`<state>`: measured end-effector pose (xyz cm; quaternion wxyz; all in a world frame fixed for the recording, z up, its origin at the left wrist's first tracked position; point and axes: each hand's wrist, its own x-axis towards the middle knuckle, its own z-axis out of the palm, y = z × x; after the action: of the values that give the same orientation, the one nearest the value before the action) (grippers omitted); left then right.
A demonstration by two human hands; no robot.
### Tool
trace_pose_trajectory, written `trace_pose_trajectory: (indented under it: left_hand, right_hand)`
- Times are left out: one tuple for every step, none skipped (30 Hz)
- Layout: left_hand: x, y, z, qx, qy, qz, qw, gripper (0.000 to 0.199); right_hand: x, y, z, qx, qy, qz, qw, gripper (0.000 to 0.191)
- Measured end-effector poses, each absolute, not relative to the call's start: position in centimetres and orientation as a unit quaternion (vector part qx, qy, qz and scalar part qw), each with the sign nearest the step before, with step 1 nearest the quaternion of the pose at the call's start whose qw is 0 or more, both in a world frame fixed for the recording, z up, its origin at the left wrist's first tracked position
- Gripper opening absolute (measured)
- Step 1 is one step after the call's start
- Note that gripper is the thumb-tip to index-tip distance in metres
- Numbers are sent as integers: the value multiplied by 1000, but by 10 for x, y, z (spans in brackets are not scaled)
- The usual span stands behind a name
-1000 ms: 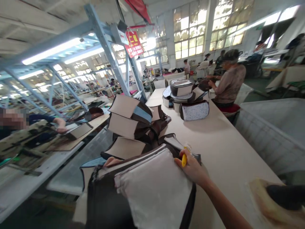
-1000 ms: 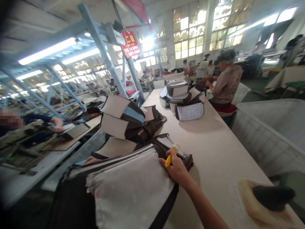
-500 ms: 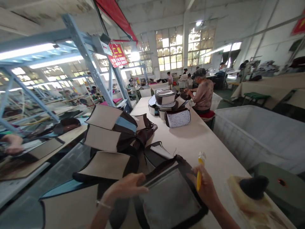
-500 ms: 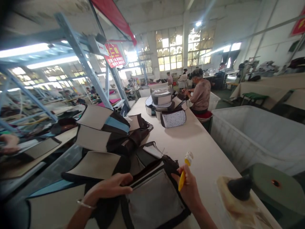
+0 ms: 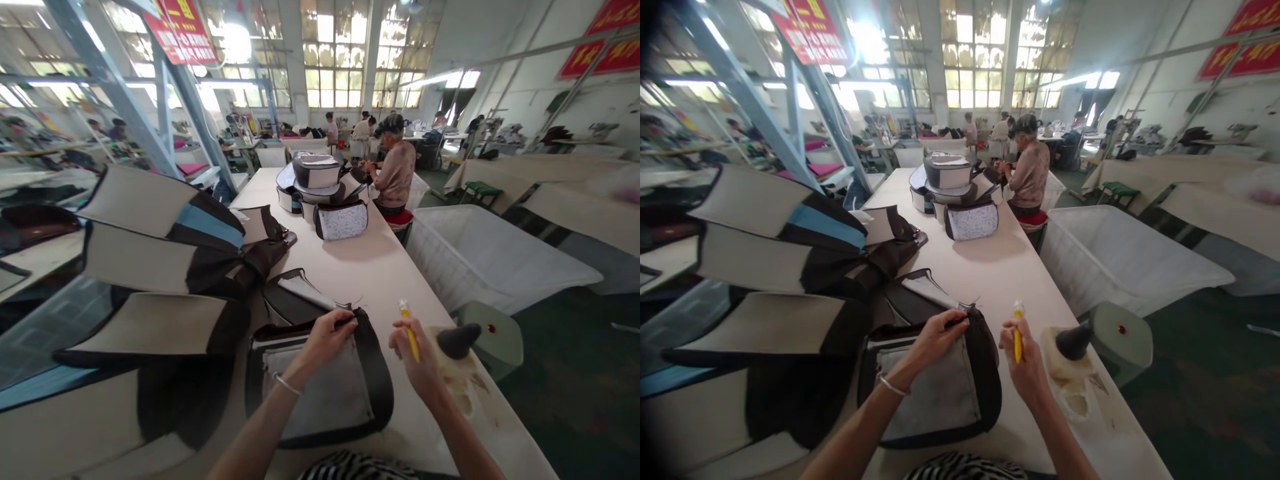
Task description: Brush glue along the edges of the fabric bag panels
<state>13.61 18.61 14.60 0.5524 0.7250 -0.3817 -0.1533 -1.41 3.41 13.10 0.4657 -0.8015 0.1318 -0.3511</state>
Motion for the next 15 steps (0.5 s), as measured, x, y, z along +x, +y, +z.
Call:
trace_pose_trajectory:
  left_hand:
    - [137,185,145,728,-379,-152,550,25]
    - [137,184,144,731,-375,-153,550,26]
    - [138,182,143,731,-369,-157,552,26]
    - [138,181,142,731,-363,-164,554,27]
    - [139,180,142,731,-358,-170,556,27]
    - [139,179,141,730,-355,-174,558,28]
    - [140,178,141,728,-355,-176,559,29]
    - [140,178,142,724,-360,-179,560,29]
    - [141,178,142,718,-368,-182,562,29]
    - [141,178,142,711,-377,-186,563,29]
    - [141,178,142,706,-382,-189,566,29]
    - [140,178,142,705,-382,-191,566,28]
    - [140,178,142,709,-376,-191,566,28]
    - [139,177,141,715,-364,-190,566,27]
    - [138,177,141,721,-354,-190,565,26]
  right_hand:
    - [-17,28,141,-801,129,-356,463,31]
    - [-20,22,151,-801,128,-361,461,33]
    - [-22,19,162,-800,126,-365,460,34]
    - [-23,18,172,-798,121,-368,461,33]
    - [-23,18,181,-796,117,-371,464,31]
    - [-22,20,188,-796,113,-369,467,28]
    - [-20,23,194,-798,108,-364,468,25]
    - [-17,27,197,-804,101,-356,465,23]
    - [-13,31,199,-814,92,-345,458,21]
    - [-8,35,199,-827,80,-332,446,19]
    - [-3,39,199,-844,69,-319,426,17]
    - [1,42,198,-860,61,-312,398,15]
    - [5,45,197,-872,56,-321,365,14]
    - [8,46,196,-878,53,-340,334,13]
    - [10,47,196,-877,52,-362,312,13]
